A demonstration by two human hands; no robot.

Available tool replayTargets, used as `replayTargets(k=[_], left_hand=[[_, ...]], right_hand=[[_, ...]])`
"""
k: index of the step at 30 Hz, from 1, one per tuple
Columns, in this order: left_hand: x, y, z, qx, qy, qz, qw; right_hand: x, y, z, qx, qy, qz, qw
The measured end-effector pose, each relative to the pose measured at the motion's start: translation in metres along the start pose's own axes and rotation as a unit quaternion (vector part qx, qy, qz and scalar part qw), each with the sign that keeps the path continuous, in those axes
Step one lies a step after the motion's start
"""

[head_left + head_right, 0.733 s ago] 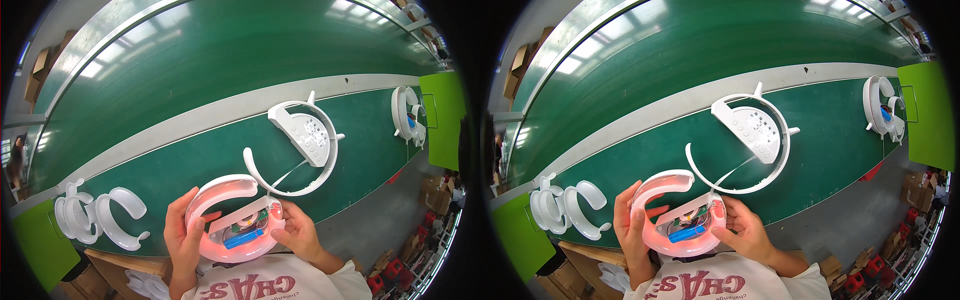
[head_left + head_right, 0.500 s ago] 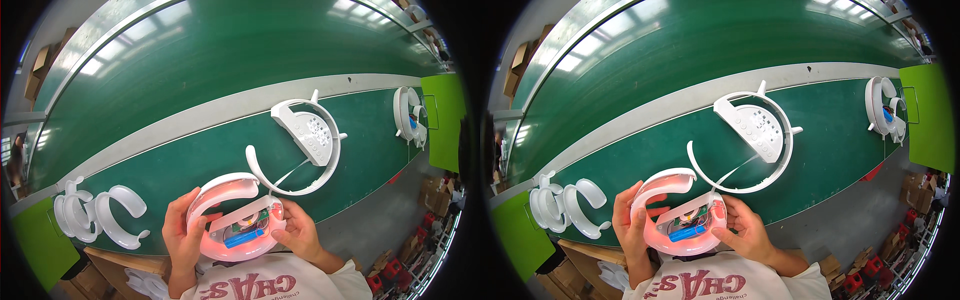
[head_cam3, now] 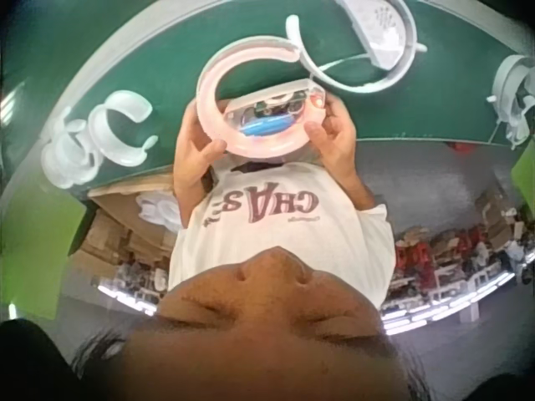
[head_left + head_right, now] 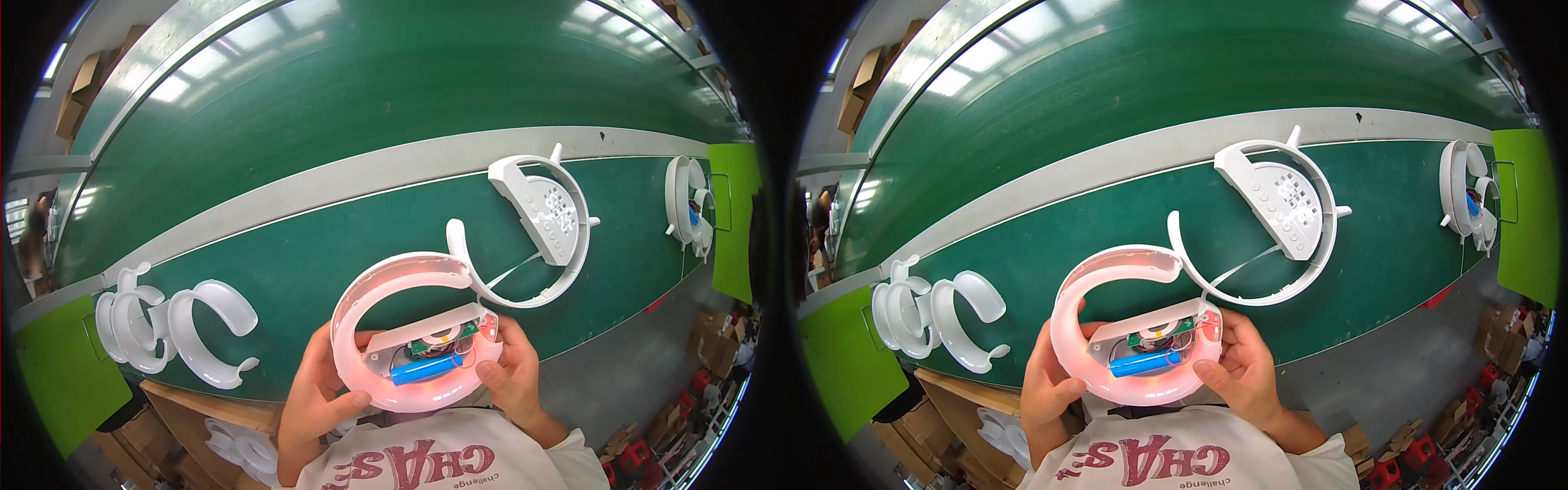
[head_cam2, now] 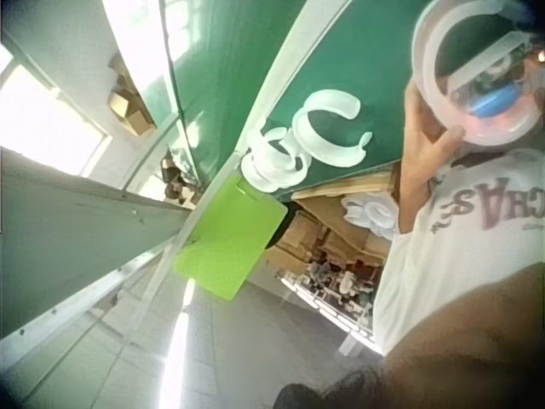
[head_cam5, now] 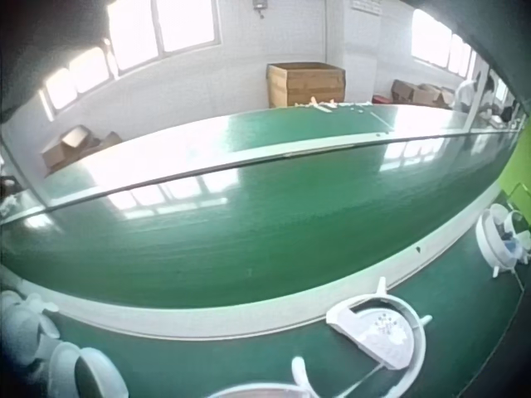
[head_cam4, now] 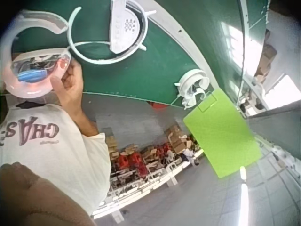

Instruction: The person assembles electronic circular light fixtures by hand, connecting internal wires and batteries to a circuit board, then snapping plastic covers and light fixture housing components together.

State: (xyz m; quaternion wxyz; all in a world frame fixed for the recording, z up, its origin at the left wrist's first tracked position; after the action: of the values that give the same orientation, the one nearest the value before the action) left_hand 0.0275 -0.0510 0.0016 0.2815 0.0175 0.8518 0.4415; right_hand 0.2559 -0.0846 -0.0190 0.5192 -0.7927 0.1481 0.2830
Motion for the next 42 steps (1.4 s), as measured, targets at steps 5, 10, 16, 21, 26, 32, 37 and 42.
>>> replayTargets(k=[5, 10, 16, 21, 26, 32, 37, 42], left_hand=[[0.002, -0.012, -0.005, 0.004, 0.037, -0.044, 0.998], [0.005, -0.019, -0.001, 0.015, 0.030, -0.097, 0.995], [0.003, -0.020, -0.002, 0.020, 0.032, -0.097, 0.995], [0.004, -0.018, -0.006, 0.007, 0.041, -0.070, 0.997], [-0.001, -0.010, -0.004, 0.022, 0.073, -0.016, 0.997], [-0.003, 0.015, 0.014, -0.057, 0.055, 0.026, 0.997], [0.007, 0.040, 0.037, -0.061, 0.023, 0.126, 0.990], [-0.002, 0.056, 0.056, -0.051, 0.029, 0.302, 0.951]], right_hand=[[-0.002, 0.000, 0.004, -0.019, -0.004, -0.006, 1.000], [-0.001, 0.000, 0.006, -0.024, 0.003, -0.025, 0.999], [0.001, 0.003, 0.004, -0.035, 0.004, -0.028, 0.999], [-0.002, 0.002, 0.006, -0.010, -0.004, -0.034, 0.999], [-0.002, 0.003, 0.001, -0.003, 0.006, -0.031, 1.000], [0.001, 0.005, -0.001, 0.001, 0.008, -0.020, 1.000], [0.000, 0.007, -0.001, -0.033, -0.001, -0.056, 0.998], [-0.001, 0.007, -0.001, -0.022, 0.001, -0.045, 0.999]])
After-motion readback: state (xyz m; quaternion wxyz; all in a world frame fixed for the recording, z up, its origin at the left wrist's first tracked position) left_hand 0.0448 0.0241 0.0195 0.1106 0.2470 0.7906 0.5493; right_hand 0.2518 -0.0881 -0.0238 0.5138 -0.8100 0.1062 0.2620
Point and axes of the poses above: each hand's wrist, its own z-axis towards the middle knuckle, its own x-axis out of the back of the hand, y = z × x, the point moved 8 cm from there along z, towards the middle knuckle, and after that the axes turned 14 degrees about -y, right-handed, at the moved point
